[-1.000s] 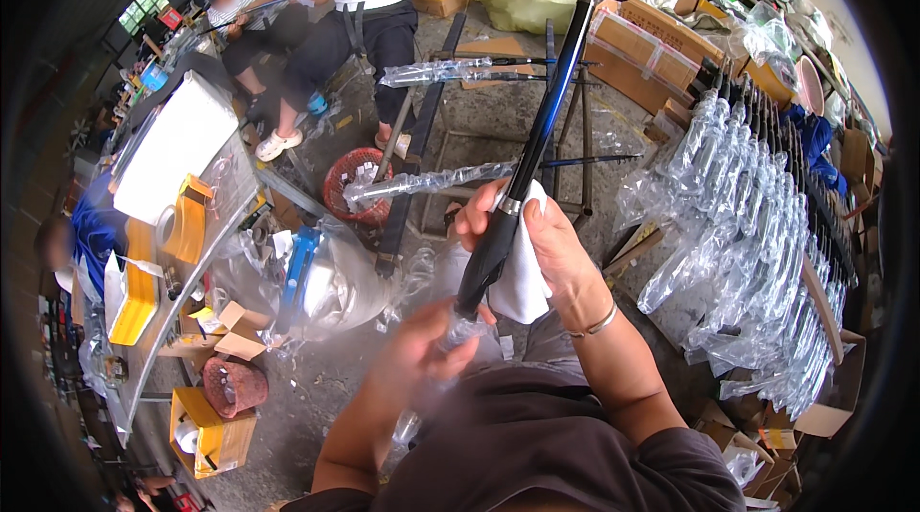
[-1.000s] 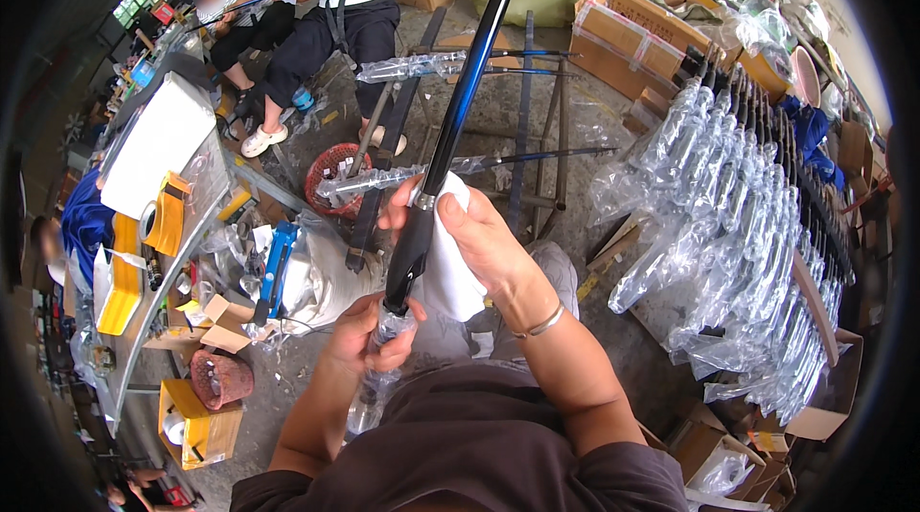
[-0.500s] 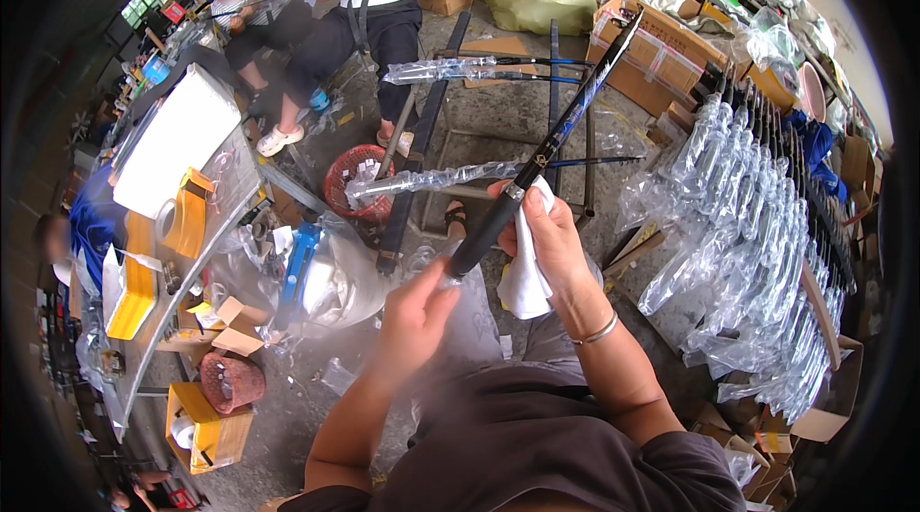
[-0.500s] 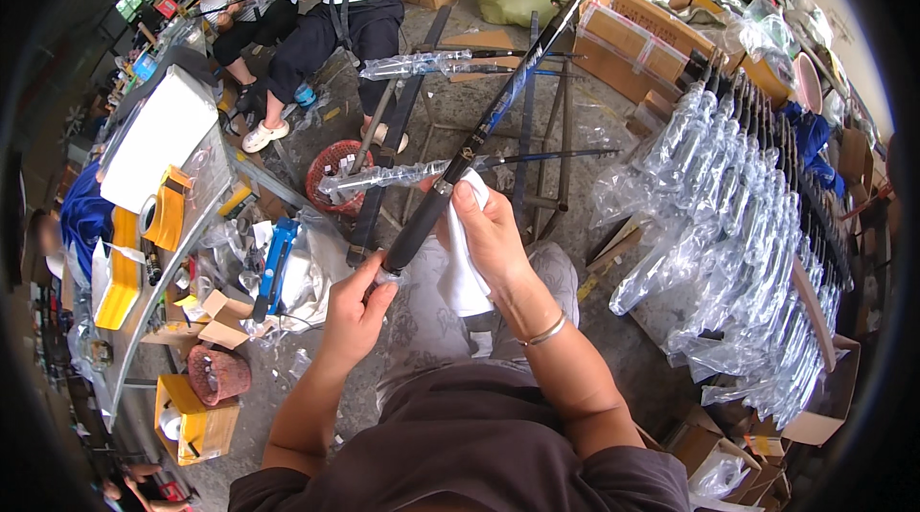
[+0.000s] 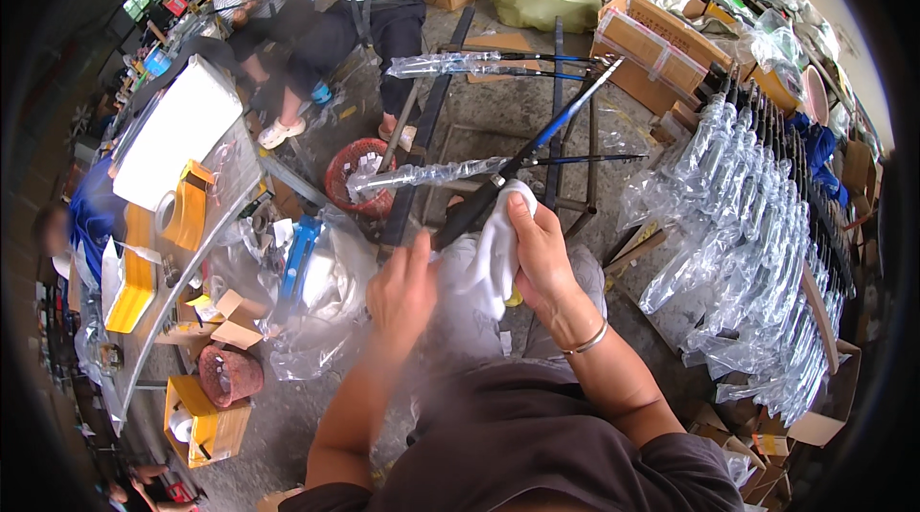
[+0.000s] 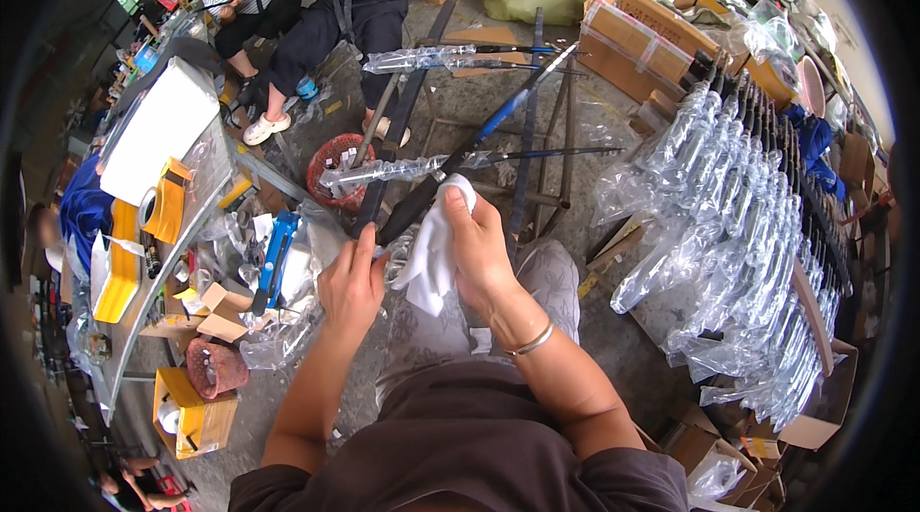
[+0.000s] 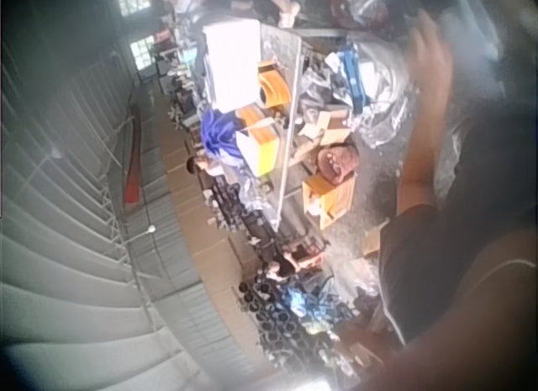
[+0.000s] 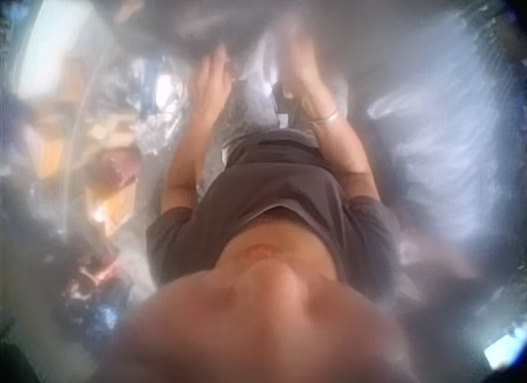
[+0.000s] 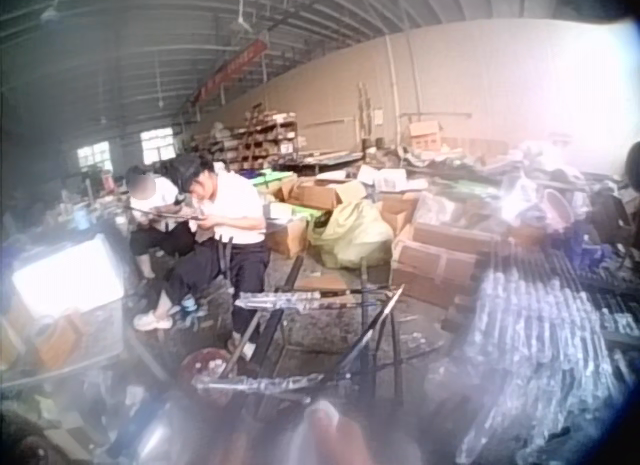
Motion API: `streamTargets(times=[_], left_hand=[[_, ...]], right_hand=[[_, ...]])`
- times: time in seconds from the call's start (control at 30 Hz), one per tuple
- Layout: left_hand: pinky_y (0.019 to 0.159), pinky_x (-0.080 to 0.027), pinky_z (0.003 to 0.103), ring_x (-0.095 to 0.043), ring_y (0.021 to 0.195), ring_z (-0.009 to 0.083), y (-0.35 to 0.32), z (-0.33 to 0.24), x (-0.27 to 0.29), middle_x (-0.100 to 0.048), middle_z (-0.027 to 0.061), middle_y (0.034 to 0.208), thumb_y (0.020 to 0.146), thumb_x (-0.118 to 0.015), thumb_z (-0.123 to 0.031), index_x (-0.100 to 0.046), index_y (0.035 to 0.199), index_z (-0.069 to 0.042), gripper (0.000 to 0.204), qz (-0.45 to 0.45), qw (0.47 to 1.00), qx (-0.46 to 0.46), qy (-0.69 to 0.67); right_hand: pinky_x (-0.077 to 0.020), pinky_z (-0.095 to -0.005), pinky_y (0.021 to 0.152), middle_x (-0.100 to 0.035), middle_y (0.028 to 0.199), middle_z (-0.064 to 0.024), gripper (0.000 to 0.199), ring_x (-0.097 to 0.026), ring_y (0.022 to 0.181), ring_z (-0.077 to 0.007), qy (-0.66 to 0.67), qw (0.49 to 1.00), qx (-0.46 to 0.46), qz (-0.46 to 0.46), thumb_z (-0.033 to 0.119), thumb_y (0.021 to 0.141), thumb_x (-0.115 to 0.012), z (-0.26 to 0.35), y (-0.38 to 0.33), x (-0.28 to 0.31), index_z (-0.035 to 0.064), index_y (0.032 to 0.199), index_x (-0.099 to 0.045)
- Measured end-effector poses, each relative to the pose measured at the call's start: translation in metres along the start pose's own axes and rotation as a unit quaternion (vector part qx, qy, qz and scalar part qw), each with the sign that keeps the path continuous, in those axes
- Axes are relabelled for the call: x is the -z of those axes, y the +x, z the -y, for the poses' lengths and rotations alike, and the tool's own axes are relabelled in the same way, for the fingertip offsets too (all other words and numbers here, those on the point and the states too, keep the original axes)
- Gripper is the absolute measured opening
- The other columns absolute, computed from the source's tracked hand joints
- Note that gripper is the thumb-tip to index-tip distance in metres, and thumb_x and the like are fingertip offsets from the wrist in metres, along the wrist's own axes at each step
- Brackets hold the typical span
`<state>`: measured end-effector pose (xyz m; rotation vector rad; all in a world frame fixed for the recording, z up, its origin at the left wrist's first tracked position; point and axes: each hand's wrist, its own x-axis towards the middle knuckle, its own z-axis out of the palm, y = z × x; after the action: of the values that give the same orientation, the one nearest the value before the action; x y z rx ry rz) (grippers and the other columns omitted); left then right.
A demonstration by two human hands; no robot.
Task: The person sits on the floor and wipes a fishing rod with a white cloth, then wraps it in plastic. They repeat this process for multiple rods, handling each one individually and placing the wrapped rods on a nearby rack.
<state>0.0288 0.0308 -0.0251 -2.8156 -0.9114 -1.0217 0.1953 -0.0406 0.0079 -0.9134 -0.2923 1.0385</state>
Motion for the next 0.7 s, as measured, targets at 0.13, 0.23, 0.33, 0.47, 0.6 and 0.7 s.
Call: streamTargets(times=[0.13, 0.23, 0.33, 0.47, 0.6, 0.7], left_hand=[[0.052, -0.047, 0.04, -0.06, 0.062, 0.0309, -0.001, 0.015, -0.011, -0.057, 0.0105, 0.076, 0.078, -0.067, -0.013, -0.058, 0.115, -0.007, 0.039, 0.011, 0.997, 0.076, -0.014], [0.057, -0.049, 0.037, -0.064, 0.068, 0.029, -0.003, 0.013, -0.01, -0.063, 0.0128, 0.081, 0.08, -0.067, -0.011, -0.058, 0.114, -0.004, 0.036, -0.015, 0.985, 0.137, -0.102], [0.054, -0.043, 0.025, -0.056, 0.059, 0.013, -0.002, 0.011, -0.012, -0.062, 0.0059, 0.079, 0.084, -0.063, -0.005, -0.057, 0.118, -0.001, 0.034, -0.043, 0.941, 0.189, -0.276], [0.048, -0.03, 0.018, -0.039, 0.054, 0.0005, -0.004, 0.008, -0.002, -0.05, -0.0057, 0.07, 0.088, -0.057, -0.004, -0.054, 0.123, 0.0, 0.035, 0.005, 0.888, 0.251, -0.385], [0.046, -0.03, 0.017, -0.038, 0.052, 0.0001, -0.007, 0.003, 0.008, -0.049, -0.0051, 0.068, 0.089, -0.056, -0.004, -0.051, 0.126, 0.0, 0.037, 0.039, 0.873, 0.27, -0.403], [0.044, -0.03, 0.017, -0.039, 0.051, 0.0006, -0.007, -0.002, 0.011, -0.051, -0.0037, 0.069, 0.09, -0.054, -0.004, -0.05, 0.127, 0.0, 0.038, 0.04, 0.853, 0.282, -0.437]], right_hand=[[-0.0457, -0.0239, 0.067, -0.059, 0.089, -0.0021, 0.034, -0.054, 0.076, -0.0077, -0.045, 0.998, 0.018, 0.051, 0.027, 0.096, -0.052, 0.018, -0.011, -0.008, 0.0007, 0.119, -0.053], [-0.0509, -0.0299, 0.079, -0.06, 0.102, -0.0107, 0.056, -0.06, 0.091, -0.0168, 0.047, 0.989, 0.006, 0.142, 0.026, 0.087, -0.066, 0.028, -0.007, 0.005, 0.0037, 0.131, -0.04], [-0.0507, -0.0355, 0.088, -0.059, 0.115, -0.017, 0.053, -0.059, 0.108, -0.0248, 0.1, 0.981, -0.006, 0.168, 0.024, 0.085, -0.068, 0.024, -0.001, 0.012, 0.0031, 0.125, -0.041], [-0.0512, -0.0391, 0.089, -0.056, 0.122, -0.0178, 0.052, -0.056, 0.113, -0.0278, 0.128, 0.972, -0.017, 0.197, 0.025, 0.085, -0.068, 0.023, -0.001, 0.01, 0.0006, 0.125, -0.046], [-0.0536, -0.039, 0.084, -0.06, 0.116, -0.0167, 0.048, -0.062, 0.1, -0.0263, 0.122, 0.971, -0.033, 0.204, 0.026, 0.086, -0.066, 0.02, 0.002, 0.021, -0.0002, 0.123, -0.049], [-0.0547, -0.0388, 0.081, -0.063, 0.109, -0.0144, 0.047, -0.065, 0.091, -0.0247, 0.13, 0.973, -0.052, 0.186, 0.026, 0.086, -0.065, 0.015, 0.005, 0.026, -0.0004, 0.122, -0.05]])
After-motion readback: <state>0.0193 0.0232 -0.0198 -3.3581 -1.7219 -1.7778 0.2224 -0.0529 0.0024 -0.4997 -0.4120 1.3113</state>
